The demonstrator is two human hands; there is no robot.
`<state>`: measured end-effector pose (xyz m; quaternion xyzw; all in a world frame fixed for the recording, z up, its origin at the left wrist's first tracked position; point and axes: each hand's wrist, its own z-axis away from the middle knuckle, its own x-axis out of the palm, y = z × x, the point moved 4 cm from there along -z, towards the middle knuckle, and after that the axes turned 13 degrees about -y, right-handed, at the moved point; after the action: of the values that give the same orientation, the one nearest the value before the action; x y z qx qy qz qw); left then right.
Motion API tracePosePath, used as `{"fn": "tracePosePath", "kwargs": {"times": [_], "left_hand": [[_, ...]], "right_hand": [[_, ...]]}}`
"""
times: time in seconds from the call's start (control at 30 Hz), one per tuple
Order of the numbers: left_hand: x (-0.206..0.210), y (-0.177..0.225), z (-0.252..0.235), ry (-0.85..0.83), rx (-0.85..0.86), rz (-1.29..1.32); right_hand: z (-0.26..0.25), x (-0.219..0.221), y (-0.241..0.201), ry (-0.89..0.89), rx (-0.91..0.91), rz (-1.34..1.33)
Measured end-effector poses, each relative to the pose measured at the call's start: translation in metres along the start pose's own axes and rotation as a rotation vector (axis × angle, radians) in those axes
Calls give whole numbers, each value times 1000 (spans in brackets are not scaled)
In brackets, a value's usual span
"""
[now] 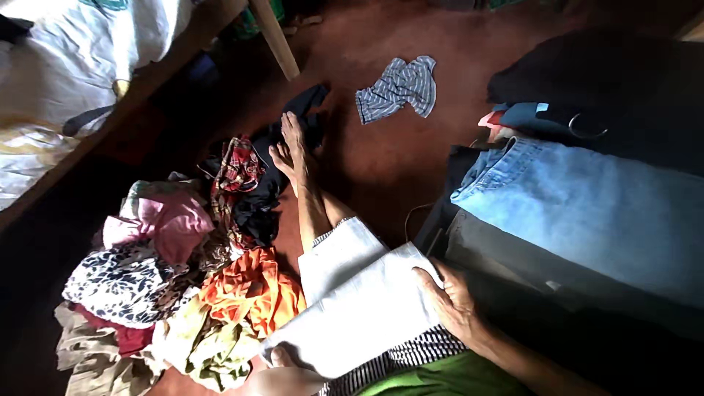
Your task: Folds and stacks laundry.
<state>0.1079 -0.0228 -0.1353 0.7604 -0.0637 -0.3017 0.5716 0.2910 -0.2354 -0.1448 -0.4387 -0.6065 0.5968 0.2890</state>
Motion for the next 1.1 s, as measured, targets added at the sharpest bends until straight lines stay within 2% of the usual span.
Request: {"fn": "tracePosePath", "kwargs": {"times": [0.13,0.2,0.3,0.4,0.47,0.53,0.63,0.7,0.77,0.87,0.93,1.0,1.1], "left_hand": [[20,-24,-13,-140,-218,-183],[22,-33,-18,-198,-208,-150],[11,-37,-12,-249,-196,-92],[7,-43,-9,-275,-230,-88],[-3,-45,-11,-325,-114,-313],[-17,-29,-12,-386,82,-558],[-23,7,2,-420,312,-688],[-11,23,17,-571,397,-744],[7,21,32,-722,444,-793],[22,-5,33,-677,579,-863],[20,-12,24,-643,602,-864],[16,-13,13,-616,603,-875],[2,-10,3,-645,615,-835]], "right_hand": [[-14,10,26,-116,182,83],[-15,8,39,-134,205,48],[-7,0,35,-148,192,-12],[-5,-9,37,-251,256,99],[-10,-15,23,-315,179,384],[-13,-18,-4,-293,-28,713],[0,-14,-48,-269,-260,891],[14,-1,-60,-339,-362,955],[24,15,-53,-468,-360,1020],[23,26,-24,-660,-184,1028],[12,22,-13,-735,-83,970],[2,16,-9,-779,-90,926],[-5,7,-9,-778,-217,895]]}}
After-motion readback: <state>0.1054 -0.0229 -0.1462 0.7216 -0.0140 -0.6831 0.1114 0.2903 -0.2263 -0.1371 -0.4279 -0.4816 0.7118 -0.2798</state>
